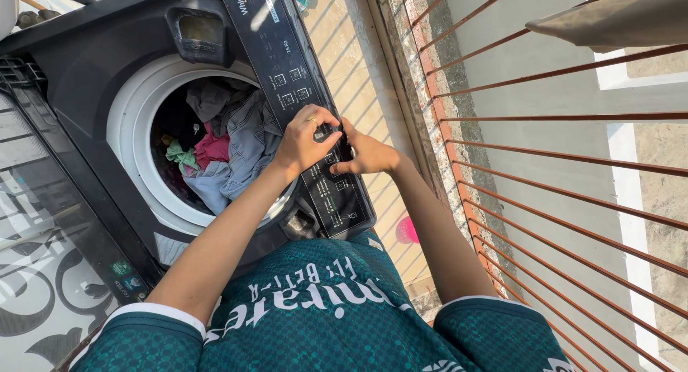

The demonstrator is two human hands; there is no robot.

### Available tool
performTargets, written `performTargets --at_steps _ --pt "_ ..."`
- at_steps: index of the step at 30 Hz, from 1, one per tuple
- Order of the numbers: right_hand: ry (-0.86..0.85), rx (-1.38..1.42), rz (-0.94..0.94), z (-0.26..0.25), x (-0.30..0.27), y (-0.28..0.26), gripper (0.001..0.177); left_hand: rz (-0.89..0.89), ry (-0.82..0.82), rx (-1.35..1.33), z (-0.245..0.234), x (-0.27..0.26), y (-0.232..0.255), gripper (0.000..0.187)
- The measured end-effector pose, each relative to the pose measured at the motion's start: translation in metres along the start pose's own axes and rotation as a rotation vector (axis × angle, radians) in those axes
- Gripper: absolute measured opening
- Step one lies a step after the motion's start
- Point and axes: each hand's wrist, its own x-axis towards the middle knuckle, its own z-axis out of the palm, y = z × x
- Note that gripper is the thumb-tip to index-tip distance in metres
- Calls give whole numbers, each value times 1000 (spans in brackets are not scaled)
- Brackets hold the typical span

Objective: The person loads various clothes into a top-loading washing machine, adds detergent, and starts the cycle. The person then removes a floral dress and a blue shirt from a clothesline and places them on a nearby surface.

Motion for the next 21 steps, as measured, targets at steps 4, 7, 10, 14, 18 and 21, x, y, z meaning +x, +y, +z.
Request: performTargets --at_steps 4,7,10,14,18,21 --pt "294 288 -52 5 24 10 95 69 52 52 -14 1 -4 29" --pt "431 265 -54 6 52 7 89 77 68 90 -31 8 -12 36" --pt "473 178 -128 1 78 -6 93 69 65 122 -46 16 -19 41" --pt "547 78 -5 -4 101 -27 103 81 77 133 -57 23 -26 42" --pt "511 204 35 -7 123 -34 92 44 102 95 -62 31 -36 42" --pt "592 118 -25 -10 140 -31 96 56 136 129 -66 42 -45 43"
